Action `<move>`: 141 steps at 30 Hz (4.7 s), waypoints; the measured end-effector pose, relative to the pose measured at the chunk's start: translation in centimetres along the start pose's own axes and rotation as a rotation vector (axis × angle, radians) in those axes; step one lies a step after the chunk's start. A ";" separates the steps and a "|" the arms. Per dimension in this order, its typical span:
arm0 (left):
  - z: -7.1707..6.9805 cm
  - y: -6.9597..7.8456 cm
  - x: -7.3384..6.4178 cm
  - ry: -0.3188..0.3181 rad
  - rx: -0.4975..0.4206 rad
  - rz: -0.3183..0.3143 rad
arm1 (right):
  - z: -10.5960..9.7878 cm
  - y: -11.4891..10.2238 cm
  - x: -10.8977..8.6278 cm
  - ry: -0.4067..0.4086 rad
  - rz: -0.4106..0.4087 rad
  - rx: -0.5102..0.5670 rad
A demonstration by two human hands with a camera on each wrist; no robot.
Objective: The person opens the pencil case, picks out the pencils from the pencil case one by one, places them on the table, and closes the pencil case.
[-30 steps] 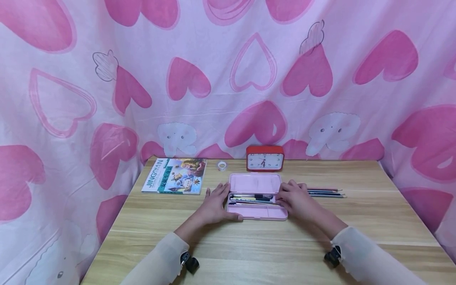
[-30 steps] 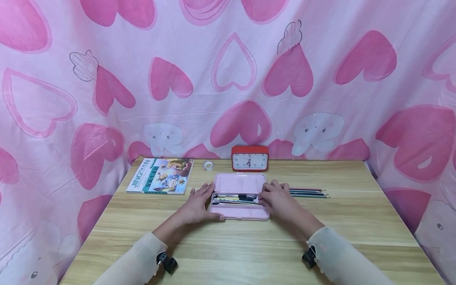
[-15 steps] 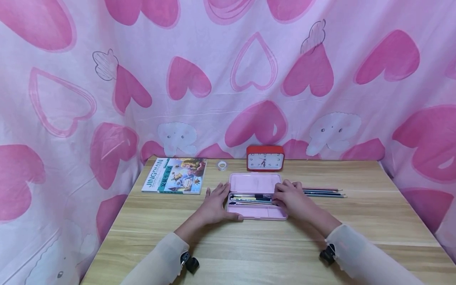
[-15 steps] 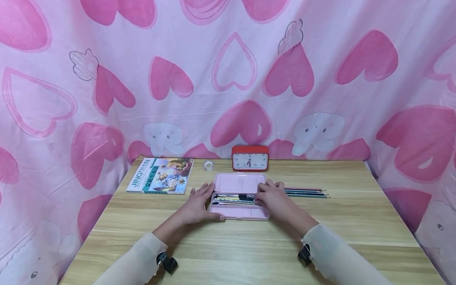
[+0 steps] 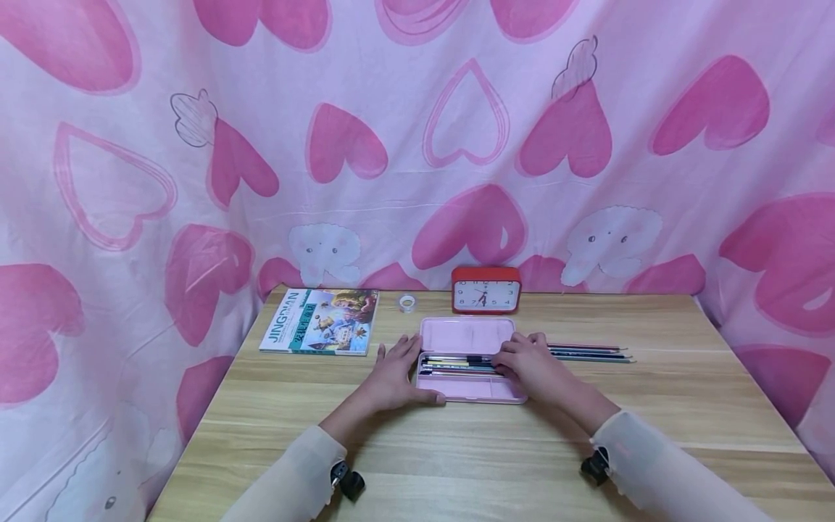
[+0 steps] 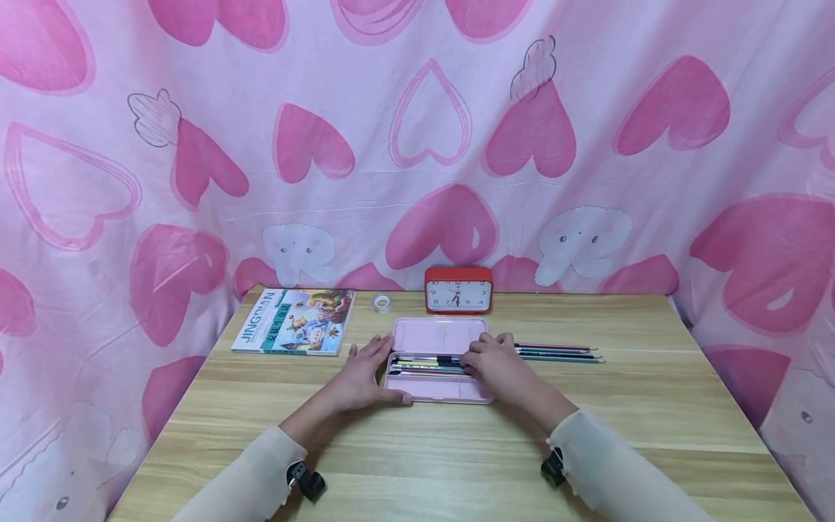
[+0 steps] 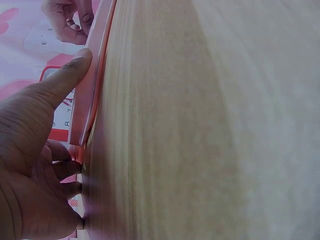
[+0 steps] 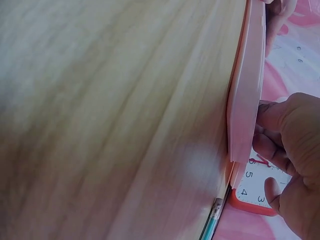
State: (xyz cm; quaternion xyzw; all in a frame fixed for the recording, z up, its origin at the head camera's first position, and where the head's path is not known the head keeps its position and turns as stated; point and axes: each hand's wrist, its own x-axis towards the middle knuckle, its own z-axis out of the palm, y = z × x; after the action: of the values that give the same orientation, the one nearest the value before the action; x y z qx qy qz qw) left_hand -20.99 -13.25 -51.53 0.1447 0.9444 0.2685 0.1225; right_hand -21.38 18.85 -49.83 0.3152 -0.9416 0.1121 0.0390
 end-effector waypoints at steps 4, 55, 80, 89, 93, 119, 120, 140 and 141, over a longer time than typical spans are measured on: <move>0.0 0.1 0.0 0.001 -0.004 -0.005 | 0.1 -0.1 0.1 -0.010 0.007 0.038; -0.2 0.1 -0.1 -0.020 0.000 -0.012 | 1.3 -4.1 4.5 -0.060 0.002 -0.014; -0.2 0.1 -0.1 -0.013 -0.024 -0.009 | -0.1 -3.0 3.6 0.031 0.052 0.085; -0.1 0.2 -0.2 -0.010 -0.026 -0.024 | -0.9 -1.8 2.8 0.083 0.049 0.095; -0.1 0.1 -0.1 -0.010 -0.018 -0.026 | -1.3 -1.0 2.4 0.098 0.061 0.090; 0.0 0.0 0.1 -0.012 -0.015 -0.010 | -3.3 6.4 -3.8 0.175 0.186 0.041; 0.0 0.0 0.1 -0.012 -0.014 -0.012 | -3.3 6.7 -4.1 0.183 0.189 0.035; 0.2 -0.2 0.1 0.000 -0.014 0.004 | -2.5 10.1 -8.2 0.188 0.251 -0.017; 0.2 -0.2 0.1 0.001 -0.015 0.004 | -2.5 10.2 -8.2 0.184 0.253 -0.020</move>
State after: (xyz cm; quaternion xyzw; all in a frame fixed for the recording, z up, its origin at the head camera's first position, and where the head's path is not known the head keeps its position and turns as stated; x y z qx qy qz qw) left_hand -21.08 -13.28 -51.85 0.1458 0.9422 0.2756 0.1227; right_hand -20.95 32.12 -50.48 0.1821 -0.9672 0.1354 0.1138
